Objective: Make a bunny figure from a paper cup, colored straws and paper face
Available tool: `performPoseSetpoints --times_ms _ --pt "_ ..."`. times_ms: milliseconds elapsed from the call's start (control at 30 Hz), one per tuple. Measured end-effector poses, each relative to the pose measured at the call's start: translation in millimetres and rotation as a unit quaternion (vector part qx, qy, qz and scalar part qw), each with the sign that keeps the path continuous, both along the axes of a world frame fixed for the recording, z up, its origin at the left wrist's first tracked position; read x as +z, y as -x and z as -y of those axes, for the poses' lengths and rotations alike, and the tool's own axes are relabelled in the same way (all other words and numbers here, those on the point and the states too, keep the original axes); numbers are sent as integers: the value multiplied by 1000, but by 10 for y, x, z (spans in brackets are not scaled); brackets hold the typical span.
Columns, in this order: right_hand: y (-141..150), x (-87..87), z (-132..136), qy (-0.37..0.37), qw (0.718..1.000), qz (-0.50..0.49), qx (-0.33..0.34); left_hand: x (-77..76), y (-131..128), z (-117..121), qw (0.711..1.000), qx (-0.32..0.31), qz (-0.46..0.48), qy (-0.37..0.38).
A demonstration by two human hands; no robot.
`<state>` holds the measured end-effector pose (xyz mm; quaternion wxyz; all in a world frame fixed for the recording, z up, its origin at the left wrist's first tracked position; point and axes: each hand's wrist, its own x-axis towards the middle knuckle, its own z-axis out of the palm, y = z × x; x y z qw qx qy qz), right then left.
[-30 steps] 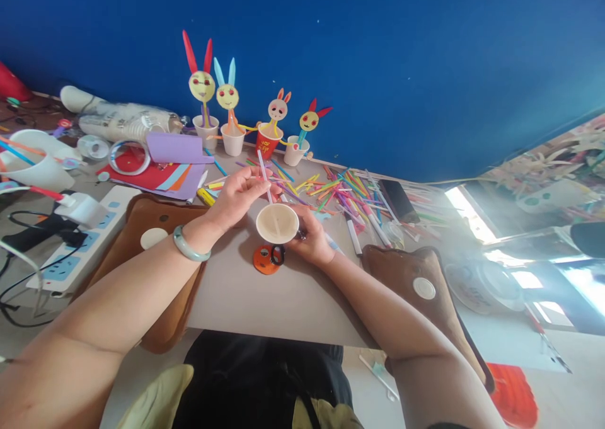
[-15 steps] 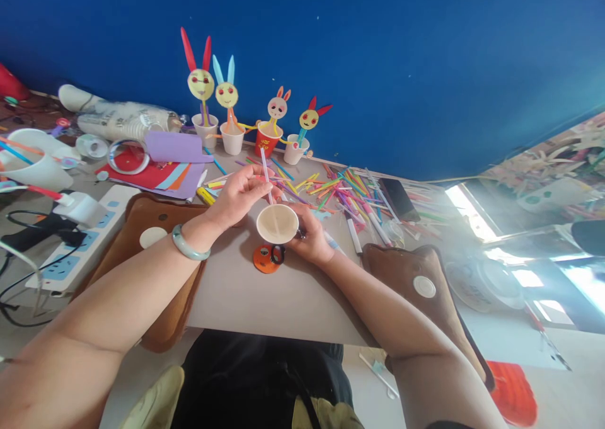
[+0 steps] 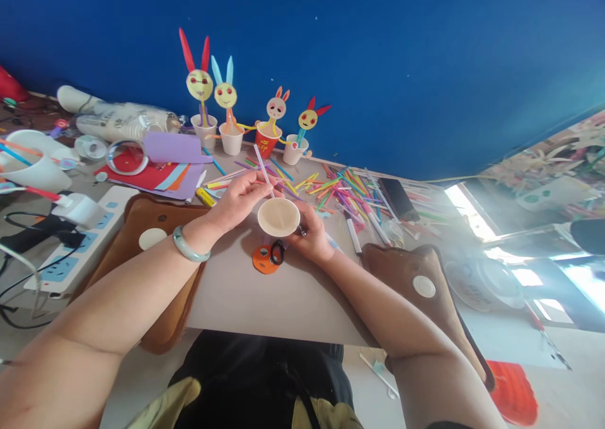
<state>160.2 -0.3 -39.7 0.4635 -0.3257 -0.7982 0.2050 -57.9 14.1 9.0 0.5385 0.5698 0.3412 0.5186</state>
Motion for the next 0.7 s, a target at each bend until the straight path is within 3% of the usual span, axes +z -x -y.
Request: performPoseSetpoints --times_ms 533,700 --pt "24 52 37 -26 999 39 3 -20 33 -31 993 -36 31 111" --pt "18 51 44 -9 999 41 7 2 34 -24 995 -51 24 82"
